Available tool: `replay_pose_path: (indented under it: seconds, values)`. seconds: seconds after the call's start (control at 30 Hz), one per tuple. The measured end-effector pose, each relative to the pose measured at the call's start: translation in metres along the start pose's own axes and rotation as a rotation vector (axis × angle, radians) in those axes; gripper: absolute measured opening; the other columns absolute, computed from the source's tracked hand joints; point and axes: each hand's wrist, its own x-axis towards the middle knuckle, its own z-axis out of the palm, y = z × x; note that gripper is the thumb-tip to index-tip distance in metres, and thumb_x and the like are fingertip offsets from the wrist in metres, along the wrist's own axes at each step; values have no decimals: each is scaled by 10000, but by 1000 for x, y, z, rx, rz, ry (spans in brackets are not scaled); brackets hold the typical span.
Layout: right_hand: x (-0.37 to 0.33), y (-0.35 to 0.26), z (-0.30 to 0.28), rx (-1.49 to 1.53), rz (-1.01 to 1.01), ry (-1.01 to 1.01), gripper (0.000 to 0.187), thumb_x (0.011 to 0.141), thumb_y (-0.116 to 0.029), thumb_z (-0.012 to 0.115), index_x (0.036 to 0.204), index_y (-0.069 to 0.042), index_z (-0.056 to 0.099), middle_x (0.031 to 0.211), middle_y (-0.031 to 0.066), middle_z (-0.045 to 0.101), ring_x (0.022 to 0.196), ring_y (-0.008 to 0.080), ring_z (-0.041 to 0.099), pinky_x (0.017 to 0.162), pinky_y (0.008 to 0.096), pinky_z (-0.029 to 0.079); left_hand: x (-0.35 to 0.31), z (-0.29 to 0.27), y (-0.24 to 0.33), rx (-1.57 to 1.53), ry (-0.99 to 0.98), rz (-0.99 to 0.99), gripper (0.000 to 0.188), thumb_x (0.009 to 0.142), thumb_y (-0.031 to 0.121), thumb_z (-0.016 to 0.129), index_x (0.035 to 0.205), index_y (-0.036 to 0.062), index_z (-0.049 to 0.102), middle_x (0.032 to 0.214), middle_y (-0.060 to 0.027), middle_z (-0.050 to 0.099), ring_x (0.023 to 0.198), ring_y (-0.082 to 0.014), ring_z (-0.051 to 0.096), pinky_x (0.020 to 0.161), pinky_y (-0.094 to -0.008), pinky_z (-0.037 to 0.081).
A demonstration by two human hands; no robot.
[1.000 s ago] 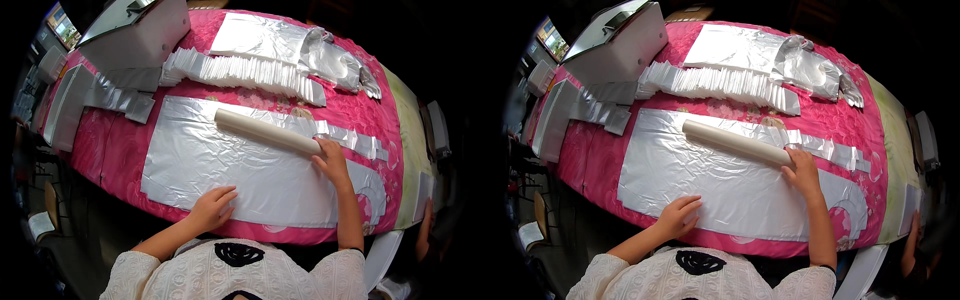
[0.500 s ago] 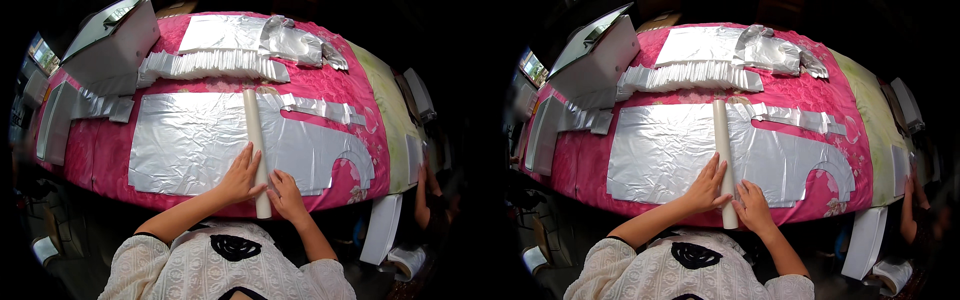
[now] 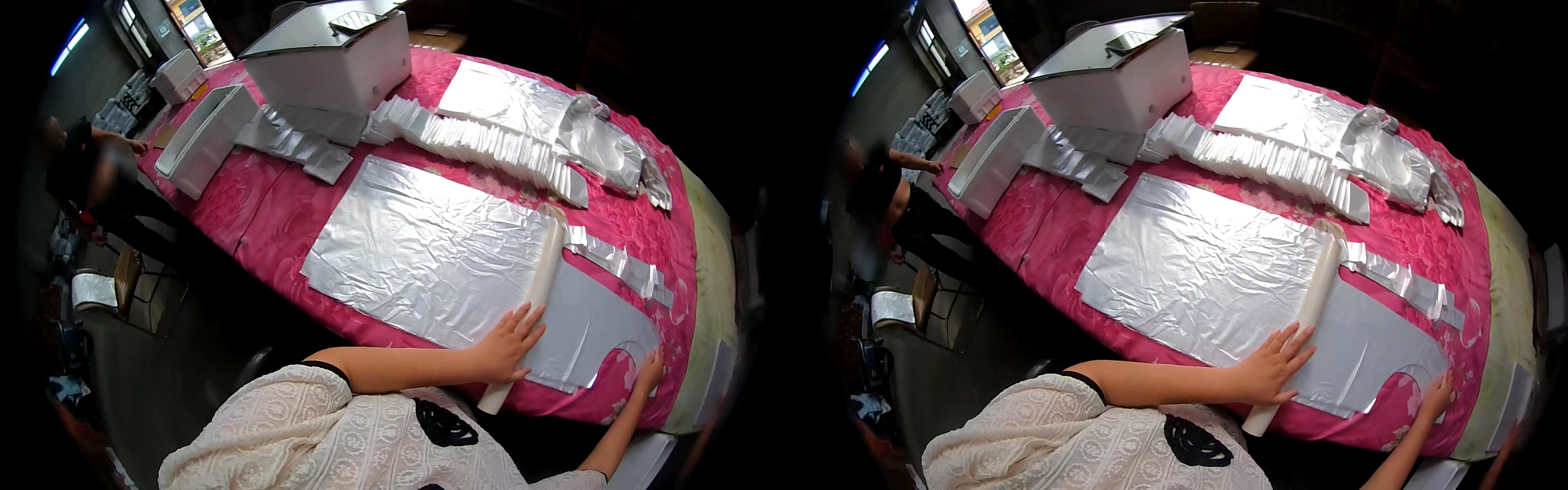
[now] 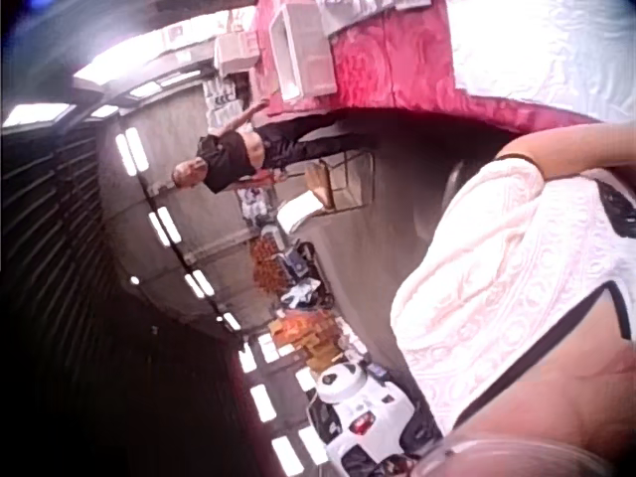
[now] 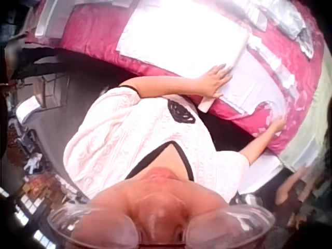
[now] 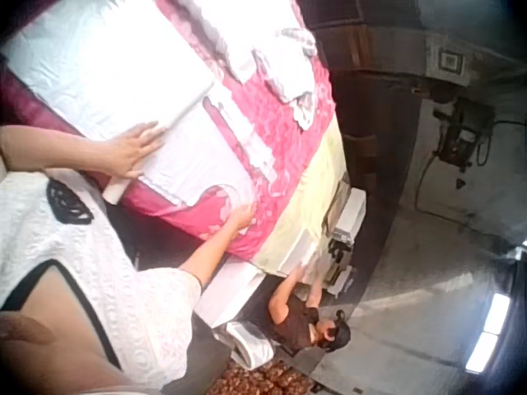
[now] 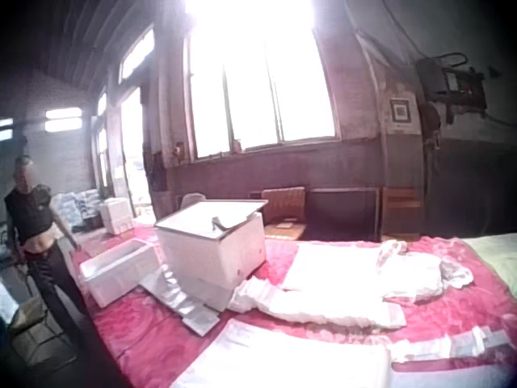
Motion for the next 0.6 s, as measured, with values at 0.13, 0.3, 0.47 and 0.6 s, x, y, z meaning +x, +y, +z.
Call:
replay_pose_path:
  seconds: [0.13,0.3,0.47,0.6]
  values:
    - [-3,-14,-9,73,-26,117,238,861,-158,532,1008,8,621,1069,143,624,1010,294,579,878,387,418,1,2,2,-28,-25,-12,817,742,397,634,1363,-28,316,1488,-239,69,1366,-438,75,1061,-549,214]
    - [-32,-106,-51,192,-170,304,119,760,-86,617,798,-12,532,724,117,571,665,282,560,637,375,448,3,3,-4,-36,17,16,774,774,386,619,1364,-16,319,1490,-235,69,1362,-436,90,1070,-526,206]
    - [-106,-257,-112,1173,-17,-154,167,793,7,639,763,-29,479,683,-22,502,613,37,487,547,192,413,13,-11,-11,-590,277,10,650,823,254,640,1332,-13,337,1361,-224,356,1237,-349,379,1039,-417,313]
    - [-165,-331,-138,1089,-438,-448,205,719,-38,687,890,-5,578,861,101,632,765,215,621,693,302,494,25,-38,-29,-1655,-219,-625,387,865,279,634,1115,-6,551,941,-84,625,824,-115,587,675,-234,469]
